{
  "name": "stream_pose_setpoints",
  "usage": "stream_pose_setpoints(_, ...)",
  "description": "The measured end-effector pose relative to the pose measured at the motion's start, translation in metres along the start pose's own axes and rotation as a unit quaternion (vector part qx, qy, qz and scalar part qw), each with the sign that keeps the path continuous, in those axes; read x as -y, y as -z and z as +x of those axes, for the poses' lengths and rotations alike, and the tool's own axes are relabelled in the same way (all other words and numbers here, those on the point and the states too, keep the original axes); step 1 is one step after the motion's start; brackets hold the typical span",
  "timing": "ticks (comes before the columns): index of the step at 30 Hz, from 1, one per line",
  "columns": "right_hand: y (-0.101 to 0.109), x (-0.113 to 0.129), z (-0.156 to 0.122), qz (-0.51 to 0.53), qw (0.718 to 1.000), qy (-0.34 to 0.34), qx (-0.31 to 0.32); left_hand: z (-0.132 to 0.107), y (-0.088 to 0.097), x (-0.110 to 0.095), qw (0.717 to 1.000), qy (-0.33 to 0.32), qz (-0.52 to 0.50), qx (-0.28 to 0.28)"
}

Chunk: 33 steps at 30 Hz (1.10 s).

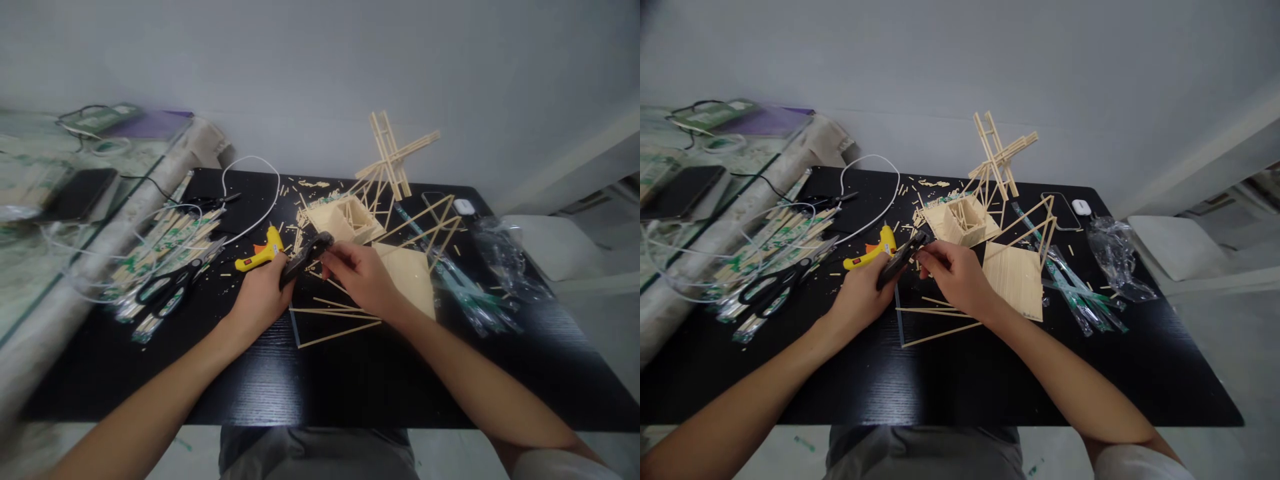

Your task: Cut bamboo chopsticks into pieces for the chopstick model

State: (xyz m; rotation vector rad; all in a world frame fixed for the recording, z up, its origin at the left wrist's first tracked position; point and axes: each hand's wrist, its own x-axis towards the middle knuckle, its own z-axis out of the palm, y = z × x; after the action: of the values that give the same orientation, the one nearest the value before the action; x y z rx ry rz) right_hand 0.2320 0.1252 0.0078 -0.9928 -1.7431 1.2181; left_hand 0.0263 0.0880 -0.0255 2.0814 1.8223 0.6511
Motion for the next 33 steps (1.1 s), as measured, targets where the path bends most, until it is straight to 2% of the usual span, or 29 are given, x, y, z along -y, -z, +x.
stream_pose_setpoints(3,-0.0013,0.0008,-0.0011,0.029,0.999,0.0,-0.015,-0.0006,-0.0006,0.0005,1.0,-0.004,0.002,-0.012)
stream_pose_setpoints(9,-0.001,0.0055,-0.0036,0.002,1.0,0.016,-0.02,0.0001,-0.0013,0.0025,0.999,-0.016,-0.022,-0.026)
stream_pose_setpoints(18,0.0062,0.0059,0.0007,0.135,0.985,-0.048,0.092,0.0012,0.0051,0.0034,0.995,-0.056,-0.076,-0.014)
stream_pose_setpoints(23,0.0053,0.0053,0.0005,0.11,0.99,-0.024,0.08,0.0015,0.0076,-0.0011,0.997,-0.045,-0.067,-0.018)
stream_pose_setpoints(29,0.0014,0.0065,-0.0023,0.066,0.997,-0.008,0.026,0.0008,0.0072,-0.0021,1.0,-0.011,0.0,-0.018)
stream_pose_setpoints(33,0.0011,0.004,-0.0018,0.063,0.998,-0.006,0.022,0.0009,0.0068,-0.0016,1.0,-0.016,0.009,-0.015)
